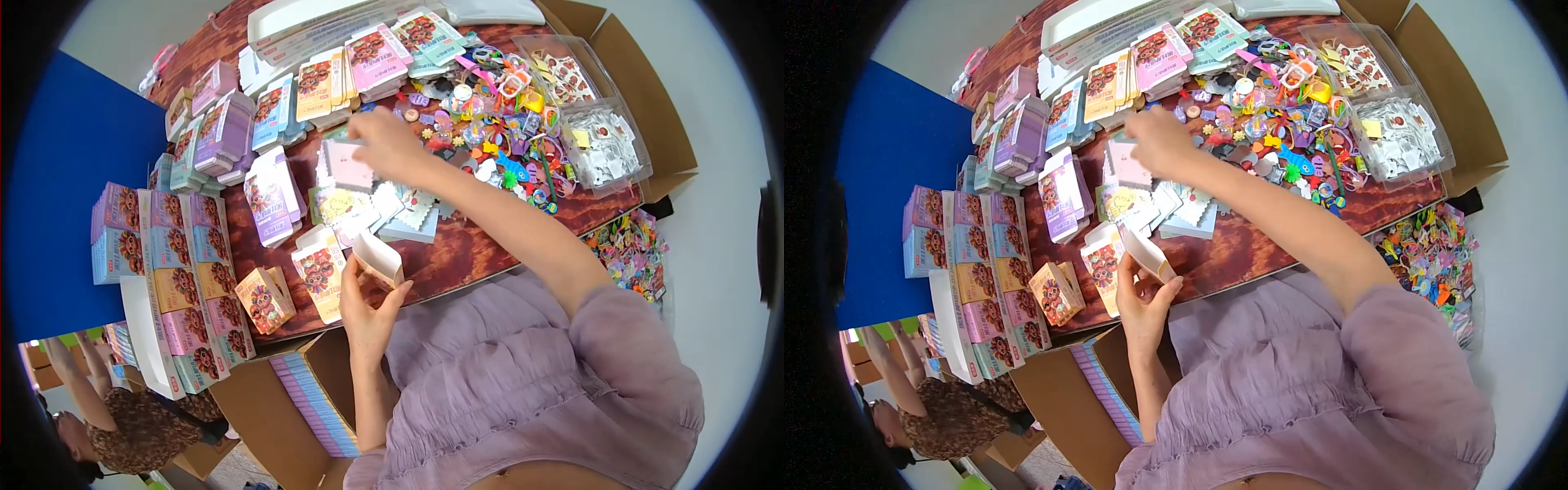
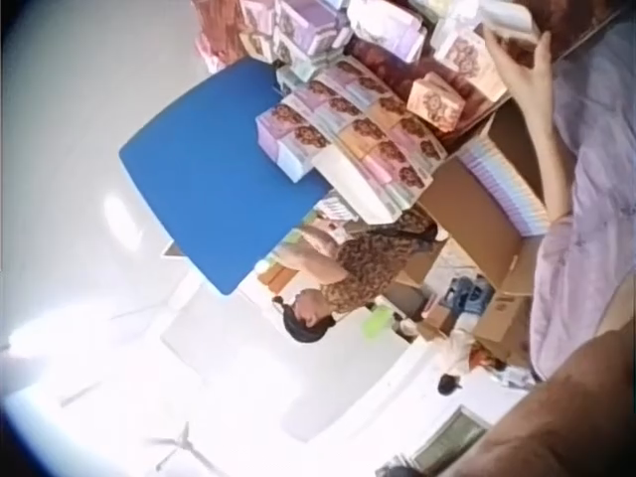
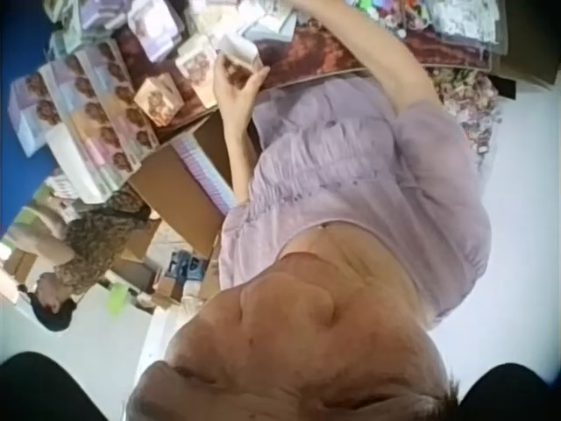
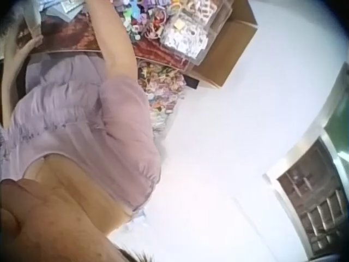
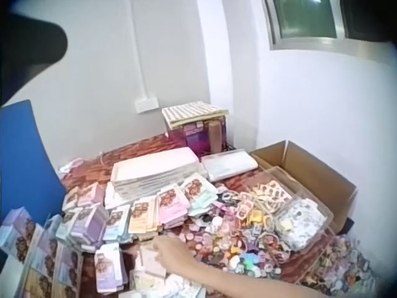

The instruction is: Picking up and sorting small colorful packaged items from a pile on a desk into organized stacks or containers.

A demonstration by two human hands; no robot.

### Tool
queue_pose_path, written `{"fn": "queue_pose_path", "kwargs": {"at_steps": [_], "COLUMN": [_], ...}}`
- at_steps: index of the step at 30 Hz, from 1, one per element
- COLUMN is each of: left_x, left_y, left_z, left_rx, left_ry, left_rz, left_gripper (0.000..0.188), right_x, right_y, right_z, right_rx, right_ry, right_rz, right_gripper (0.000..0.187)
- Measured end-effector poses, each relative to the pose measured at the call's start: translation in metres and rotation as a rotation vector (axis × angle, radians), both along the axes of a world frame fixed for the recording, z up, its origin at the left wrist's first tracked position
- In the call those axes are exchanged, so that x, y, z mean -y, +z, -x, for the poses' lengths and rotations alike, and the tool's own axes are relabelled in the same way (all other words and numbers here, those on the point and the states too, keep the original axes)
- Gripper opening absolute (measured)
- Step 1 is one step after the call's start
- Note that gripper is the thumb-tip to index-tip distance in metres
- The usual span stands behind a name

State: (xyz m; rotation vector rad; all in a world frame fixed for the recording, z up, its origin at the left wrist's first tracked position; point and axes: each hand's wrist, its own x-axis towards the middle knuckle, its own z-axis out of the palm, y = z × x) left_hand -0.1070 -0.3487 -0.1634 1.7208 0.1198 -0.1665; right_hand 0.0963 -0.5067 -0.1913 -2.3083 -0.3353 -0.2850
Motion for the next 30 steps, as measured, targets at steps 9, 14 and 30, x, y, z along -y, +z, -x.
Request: {"fn": "queue_pose_path", "kwargs": {"at_steps": [9,14,30], "left_x": [0.006,0.003,0.039], "left_y": [0.003,0.014,0.021], "left_z": [-0.008,-0.003,-0.01], "left_rx": [0.088,0.273,0.326], "left_ry": [0.001,-0.034,-0.279], "left_rz": [-0.39,-0.65,-0.627], "left_gripper": [0.077,0.073,0.075], "right_x": [0.041,0.06,0.068], "right_y": [0.011,0.027,0.04], "right_z": [0.031,0.063,0.165], "right_rx": [-0.078,-0.19,0.03], "right_ry": [-0.001,0.019,0.208], "right_rz": [-0.144,-0.635,-0.15], "right_gripper": [0.019,0.014,0.009]}}
